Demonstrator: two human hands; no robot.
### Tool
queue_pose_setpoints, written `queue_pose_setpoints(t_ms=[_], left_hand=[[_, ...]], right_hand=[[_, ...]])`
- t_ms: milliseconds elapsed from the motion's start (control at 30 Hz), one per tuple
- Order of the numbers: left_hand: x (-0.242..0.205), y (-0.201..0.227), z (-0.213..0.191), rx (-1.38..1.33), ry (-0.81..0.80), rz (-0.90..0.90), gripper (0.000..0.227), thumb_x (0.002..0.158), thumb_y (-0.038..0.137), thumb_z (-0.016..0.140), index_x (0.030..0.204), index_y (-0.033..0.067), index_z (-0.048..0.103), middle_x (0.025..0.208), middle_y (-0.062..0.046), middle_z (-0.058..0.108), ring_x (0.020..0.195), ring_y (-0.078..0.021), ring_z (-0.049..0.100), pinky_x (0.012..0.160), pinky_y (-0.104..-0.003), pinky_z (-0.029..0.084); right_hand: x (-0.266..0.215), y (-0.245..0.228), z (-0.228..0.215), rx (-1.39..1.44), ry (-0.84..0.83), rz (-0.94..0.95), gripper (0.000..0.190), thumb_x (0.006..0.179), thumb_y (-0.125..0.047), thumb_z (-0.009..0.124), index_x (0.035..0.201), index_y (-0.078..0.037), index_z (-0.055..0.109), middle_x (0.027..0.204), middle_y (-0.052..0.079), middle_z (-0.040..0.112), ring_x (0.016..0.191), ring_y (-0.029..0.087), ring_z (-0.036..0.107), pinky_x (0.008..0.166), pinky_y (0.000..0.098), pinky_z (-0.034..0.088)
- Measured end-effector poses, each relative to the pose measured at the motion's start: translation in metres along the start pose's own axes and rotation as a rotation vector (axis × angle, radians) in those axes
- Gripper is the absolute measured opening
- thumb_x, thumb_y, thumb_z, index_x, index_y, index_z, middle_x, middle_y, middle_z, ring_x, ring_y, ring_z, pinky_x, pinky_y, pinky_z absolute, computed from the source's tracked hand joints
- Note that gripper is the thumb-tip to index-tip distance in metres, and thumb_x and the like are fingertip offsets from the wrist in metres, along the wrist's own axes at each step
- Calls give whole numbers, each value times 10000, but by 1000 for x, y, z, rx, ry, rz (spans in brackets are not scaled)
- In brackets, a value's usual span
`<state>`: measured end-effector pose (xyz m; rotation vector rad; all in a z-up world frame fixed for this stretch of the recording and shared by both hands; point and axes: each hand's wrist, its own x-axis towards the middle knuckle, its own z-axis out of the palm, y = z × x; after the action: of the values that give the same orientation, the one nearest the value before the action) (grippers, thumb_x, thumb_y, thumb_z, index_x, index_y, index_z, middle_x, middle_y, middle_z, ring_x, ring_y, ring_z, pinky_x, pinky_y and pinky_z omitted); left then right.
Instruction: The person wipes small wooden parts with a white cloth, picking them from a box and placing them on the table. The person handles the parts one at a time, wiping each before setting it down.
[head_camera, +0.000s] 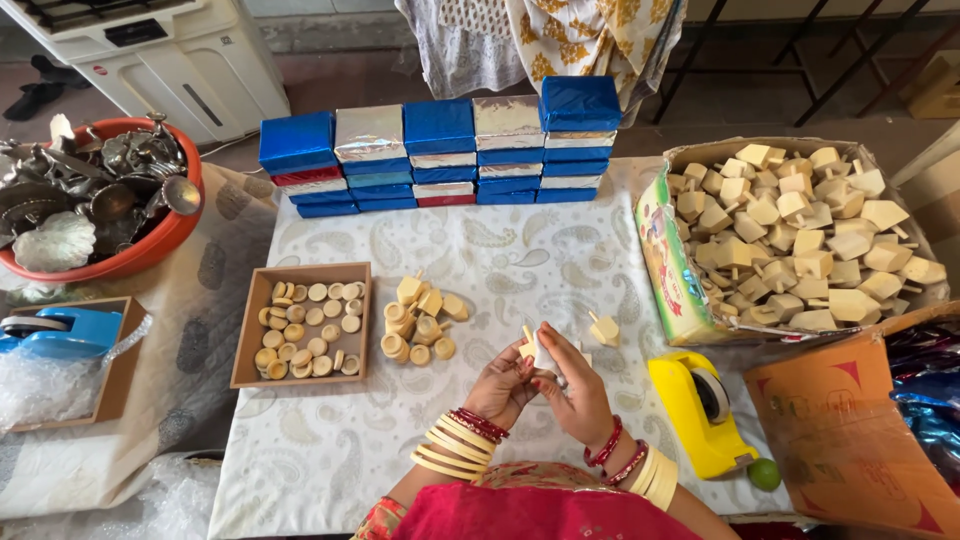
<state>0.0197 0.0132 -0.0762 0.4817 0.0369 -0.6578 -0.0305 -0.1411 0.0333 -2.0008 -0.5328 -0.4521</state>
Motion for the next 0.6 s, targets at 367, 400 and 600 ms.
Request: queue_pose_setpoints(t_ms=[367, 400, 600], left_hand=[[-13, 9, 32, -34, 139, -68, 416, 984, 67, 592, 1397, 29, 552, 1239, -114, 683, 1111, -236, 691, 984, -388, 586], [-13, 9, 31, -33, 138, -70, 416, 984, 67, 592, 1397, 29, 552, 1239, -114, 683, 1111, -236, 691, 984, -388, 586], [-8, 12, 13, 32, 74, -25, 395, 1030, 99, 619, 1404, -14, 562, 1239, -150, 663, 1092, -250, 683, 939, -405, 585]], right_hand=[[-16, 25, -4, 236, 294, 202, 377, 994, -126, 696, 1360, -49, 646, 1449, 148, 631, 1353, 235, 602, 1141, 373, 488], [-13, 20, -4, 236, 296, 202, 377, 994, -126, 696, 1360, -49, 646, 1449, 148, 631, 1353, 235, 602, 1141, 373, 488], [-10, 8, 0, 270, 30, 180, 621, 916, -113, 692, 1475, 2, 445, 1489, 177, 520, 1365, 257, 512, 1093, 377, 428]])
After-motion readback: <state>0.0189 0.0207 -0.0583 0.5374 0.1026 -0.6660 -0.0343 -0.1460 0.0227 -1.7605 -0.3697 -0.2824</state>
